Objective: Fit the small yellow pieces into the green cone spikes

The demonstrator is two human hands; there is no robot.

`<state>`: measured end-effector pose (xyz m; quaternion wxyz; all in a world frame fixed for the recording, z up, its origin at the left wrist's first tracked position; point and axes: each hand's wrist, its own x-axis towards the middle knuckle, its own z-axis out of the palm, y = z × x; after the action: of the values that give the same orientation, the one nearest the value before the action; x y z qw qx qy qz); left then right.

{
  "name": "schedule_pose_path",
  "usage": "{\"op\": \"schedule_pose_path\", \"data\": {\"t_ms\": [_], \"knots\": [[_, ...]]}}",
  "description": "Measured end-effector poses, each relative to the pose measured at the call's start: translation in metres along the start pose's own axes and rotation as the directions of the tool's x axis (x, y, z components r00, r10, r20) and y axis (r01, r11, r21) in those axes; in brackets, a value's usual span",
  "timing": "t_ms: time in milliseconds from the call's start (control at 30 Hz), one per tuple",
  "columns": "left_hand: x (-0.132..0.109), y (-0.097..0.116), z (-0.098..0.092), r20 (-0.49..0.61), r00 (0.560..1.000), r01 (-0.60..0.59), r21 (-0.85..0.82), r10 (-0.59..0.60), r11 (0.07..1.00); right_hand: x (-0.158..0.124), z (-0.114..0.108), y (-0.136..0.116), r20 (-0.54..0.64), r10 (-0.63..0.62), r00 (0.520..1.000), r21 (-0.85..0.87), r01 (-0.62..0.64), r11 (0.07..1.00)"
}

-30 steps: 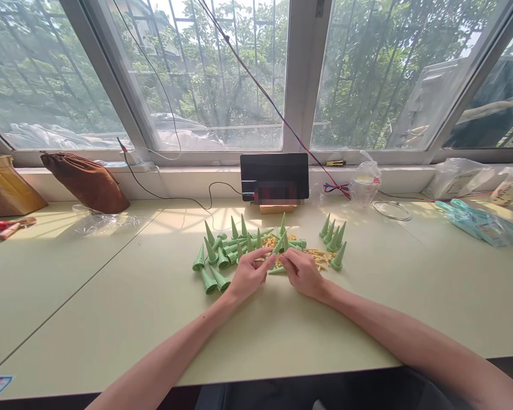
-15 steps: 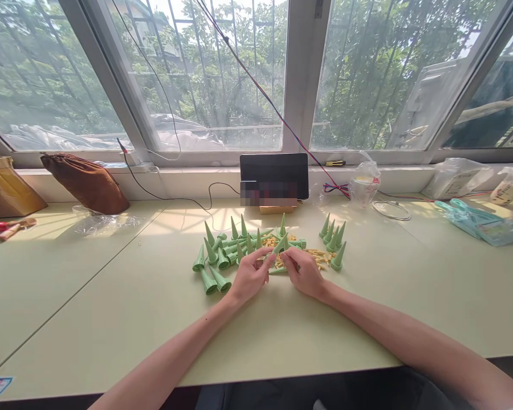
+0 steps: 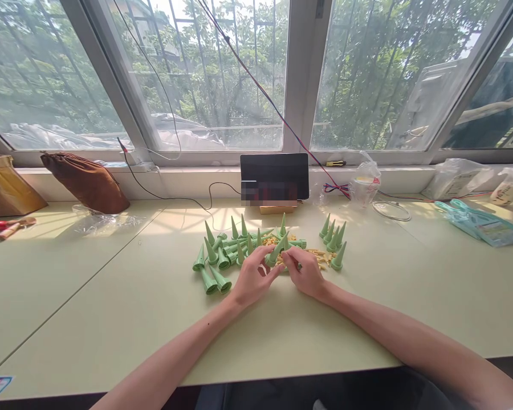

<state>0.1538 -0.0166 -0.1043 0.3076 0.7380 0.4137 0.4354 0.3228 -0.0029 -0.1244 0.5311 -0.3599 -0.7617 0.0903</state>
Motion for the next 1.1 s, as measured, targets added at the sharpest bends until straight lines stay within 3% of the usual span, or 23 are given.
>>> {"op": "schedule_pose_path", "data": {"t_ms": [667,1100], "knots": [[0.0001,-0.0004,0.0,0.033,0.996,-0.083,0.142,0.079,0.986,-0.0019,0.0022,0.0001,0.049,-0.067,0.997,0.016,0.066,0.998],[-0.002,-0.0066,0.0027,-0.015,1.0,0.004,0.193,-0.001,0.981,-0.0022,0.0029,0.0015,0.049,-0.051,0.997,0.003,0.051,0.999]]}}
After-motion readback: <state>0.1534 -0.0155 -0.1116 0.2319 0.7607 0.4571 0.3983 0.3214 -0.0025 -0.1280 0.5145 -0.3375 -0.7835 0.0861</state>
